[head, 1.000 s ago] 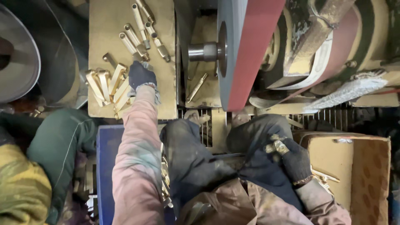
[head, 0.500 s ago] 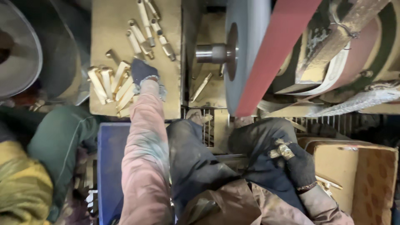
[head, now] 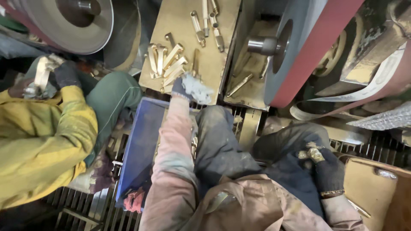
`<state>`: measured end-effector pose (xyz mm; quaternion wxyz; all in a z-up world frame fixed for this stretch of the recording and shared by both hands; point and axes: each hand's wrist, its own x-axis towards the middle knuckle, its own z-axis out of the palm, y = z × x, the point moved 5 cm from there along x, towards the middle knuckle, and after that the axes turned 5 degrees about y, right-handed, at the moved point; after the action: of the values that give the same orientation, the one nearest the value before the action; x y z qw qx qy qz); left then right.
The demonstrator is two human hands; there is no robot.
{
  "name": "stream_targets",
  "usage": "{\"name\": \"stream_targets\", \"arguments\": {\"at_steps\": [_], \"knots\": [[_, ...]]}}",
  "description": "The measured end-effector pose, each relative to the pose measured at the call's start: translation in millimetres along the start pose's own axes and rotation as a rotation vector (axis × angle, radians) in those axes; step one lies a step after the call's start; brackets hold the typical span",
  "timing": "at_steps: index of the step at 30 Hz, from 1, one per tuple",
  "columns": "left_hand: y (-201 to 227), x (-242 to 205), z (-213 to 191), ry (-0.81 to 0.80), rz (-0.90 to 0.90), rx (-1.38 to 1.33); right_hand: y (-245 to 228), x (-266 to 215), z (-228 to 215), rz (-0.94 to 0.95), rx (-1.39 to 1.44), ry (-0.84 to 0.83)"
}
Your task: The person sits on the floor and uses a belt sander to smooth the edges of small metal parts. They pick up each part from a pile, press it against the moving belt, and then place it into a cardboard box.
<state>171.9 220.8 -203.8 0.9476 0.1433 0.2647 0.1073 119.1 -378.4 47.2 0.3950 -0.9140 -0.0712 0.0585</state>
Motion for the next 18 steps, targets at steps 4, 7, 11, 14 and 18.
{"name": "stream_targets", "arguments": {"at_steps": [4,7,11,14,18], "knots": [[-29,-92,-8,-0.002,0.036,0.022,-2,-4,-1,-0.204,-0.18,0.021],[-50,-180,5,-0.023,0.053,0.036,-11,-8,-2,-0.381,-0.232,0.063],[-71,-292,49,-0.08,0.061,0.066,-8,-6,0,0.053,-0.121,-0.025],[-81,-362,81,-0.147,0.024,0.099,-41,-9,5,-0.012,-0.086,-0.063],[-108,-410,111,-0.343,-0.125,0.047,-104,-23,15,-0.326,0.023,-0.131]]}}
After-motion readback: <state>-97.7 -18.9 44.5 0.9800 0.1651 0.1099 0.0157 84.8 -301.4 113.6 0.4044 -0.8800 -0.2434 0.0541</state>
